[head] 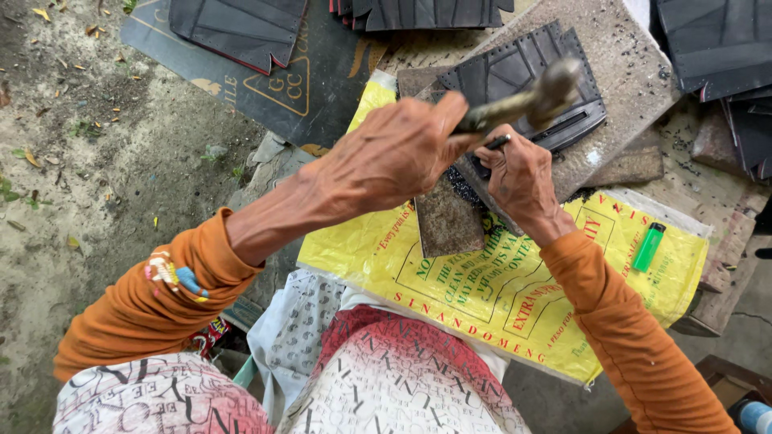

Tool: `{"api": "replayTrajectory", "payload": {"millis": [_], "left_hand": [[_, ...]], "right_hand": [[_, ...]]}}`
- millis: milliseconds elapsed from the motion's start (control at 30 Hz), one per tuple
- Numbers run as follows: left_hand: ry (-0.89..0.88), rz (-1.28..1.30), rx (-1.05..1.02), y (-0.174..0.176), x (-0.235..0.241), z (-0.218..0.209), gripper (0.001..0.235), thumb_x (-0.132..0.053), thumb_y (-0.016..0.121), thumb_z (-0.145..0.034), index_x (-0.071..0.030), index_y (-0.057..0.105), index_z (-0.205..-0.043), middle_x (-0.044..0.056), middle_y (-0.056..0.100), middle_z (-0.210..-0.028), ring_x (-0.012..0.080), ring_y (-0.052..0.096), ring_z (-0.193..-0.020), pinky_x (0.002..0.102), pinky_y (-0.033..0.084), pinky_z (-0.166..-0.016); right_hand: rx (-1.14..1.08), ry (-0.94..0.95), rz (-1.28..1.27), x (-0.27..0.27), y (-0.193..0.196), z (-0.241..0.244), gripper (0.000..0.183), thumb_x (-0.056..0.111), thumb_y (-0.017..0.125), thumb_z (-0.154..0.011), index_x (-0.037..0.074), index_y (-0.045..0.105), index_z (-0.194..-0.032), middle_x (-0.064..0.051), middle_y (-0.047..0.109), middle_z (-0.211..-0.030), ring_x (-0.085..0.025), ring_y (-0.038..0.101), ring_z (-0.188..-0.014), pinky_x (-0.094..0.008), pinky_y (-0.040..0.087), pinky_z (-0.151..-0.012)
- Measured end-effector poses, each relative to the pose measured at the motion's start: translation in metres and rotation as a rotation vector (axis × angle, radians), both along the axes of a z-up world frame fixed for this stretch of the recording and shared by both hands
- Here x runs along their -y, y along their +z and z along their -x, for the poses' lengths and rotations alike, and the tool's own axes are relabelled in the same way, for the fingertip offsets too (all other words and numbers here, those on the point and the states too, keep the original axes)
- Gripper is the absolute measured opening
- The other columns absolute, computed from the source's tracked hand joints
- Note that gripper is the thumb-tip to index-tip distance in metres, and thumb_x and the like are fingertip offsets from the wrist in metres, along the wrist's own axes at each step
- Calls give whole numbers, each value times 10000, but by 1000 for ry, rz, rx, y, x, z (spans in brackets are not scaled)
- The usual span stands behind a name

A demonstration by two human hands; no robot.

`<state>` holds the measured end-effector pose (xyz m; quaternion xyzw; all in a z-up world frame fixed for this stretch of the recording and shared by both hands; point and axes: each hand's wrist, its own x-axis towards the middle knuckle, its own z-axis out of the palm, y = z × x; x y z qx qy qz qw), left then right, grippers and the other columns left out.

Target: The person uses a hammer and a metal punch to drive fasteners into black rubber shoe parts placed on a metal block. They repeatedly position the punch, strike it with the hammer, and adjust the parts to continue the fastening process.

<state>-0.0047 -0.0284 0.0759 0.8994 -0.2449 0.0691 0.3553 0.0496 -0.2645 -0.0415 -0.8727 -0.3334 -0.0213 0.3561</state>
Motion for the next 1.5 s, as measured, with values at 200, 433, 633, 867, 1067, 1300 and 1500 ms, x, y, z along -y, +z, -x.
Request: {"api": "replayTrajectory", "payload": {"millis": [200,433,633,867,1067,1300,1500], "left_hand": [[-38,326,122,12,1,7,253,-202,631,-1144,-14,474,-1081,184,564,-770,344,571,-597,422,434,-577],[-25,236,113,11,-5,4,243,-214,640,-1115,-2,523,-1091,194,573,-760,381,601,-648,442,424,-582],[-26,249,116,-1,0,4,278,-218,645,-1117,3,493,-1046,194,559,-723,393,585,-623,459,408,-571],[35,-136,-112,-3,1,1,285,-239,615,-1070,-20,461,-970,156,527,-593,341,557,-497,455,423,-483],[1,498,265,10,15,5,276,-250,524,-1186,-3,446,-1090,186,560,-752,298,575,-592,424,462,-570],[0,-127,-281,-12,-3,-1,357,-340,566,-1067,-17,475,-945,124,530,-553,268,505,-461,439,404,-443],[169,-96,-377,-45,-4,-6,344,-342,510,-1094,-28,491,-956,112,543,-566,286,514,-452,461,436,-442]], "right_hand": [[-64,66,-117,0,2,-2,82,37,582,-1081,-38,599,-1110,-171,711,-934,-230,764,-808,-303,624,-692],[-128,-7,-106,2,1,0,158,111,646,-1065,-24,568,-1036,-144,716,-861,-199,767,-792,-290,602,-624],[-27,28,-10,4,-1,-4,163,120,656,-1049,-11,562,-1072,-158,671,-835,-259,685,-675,-382,549,-598],[23,24,19,4,-3,-2,129,99,658,-1035,15,570,-1080,-194,636,-820,-367,649,-696,-476,519,-628],[101,52,-10,2,-6,1,142,88,606,-1042,5,556,-1146,-225,644,-969,-426,646,-807,-499,529,-693],[33,-7,114,4,-6,3,127,127,627,-1028,40,622,-1121,-191,653,-883,-412,660,-777,-491,516,-670],[-82,-56,3,2,-9,3,165,179,621,-1051,18,588,-1067,-140,686,-890,-263,673,-704,-398,521,-600]]}}
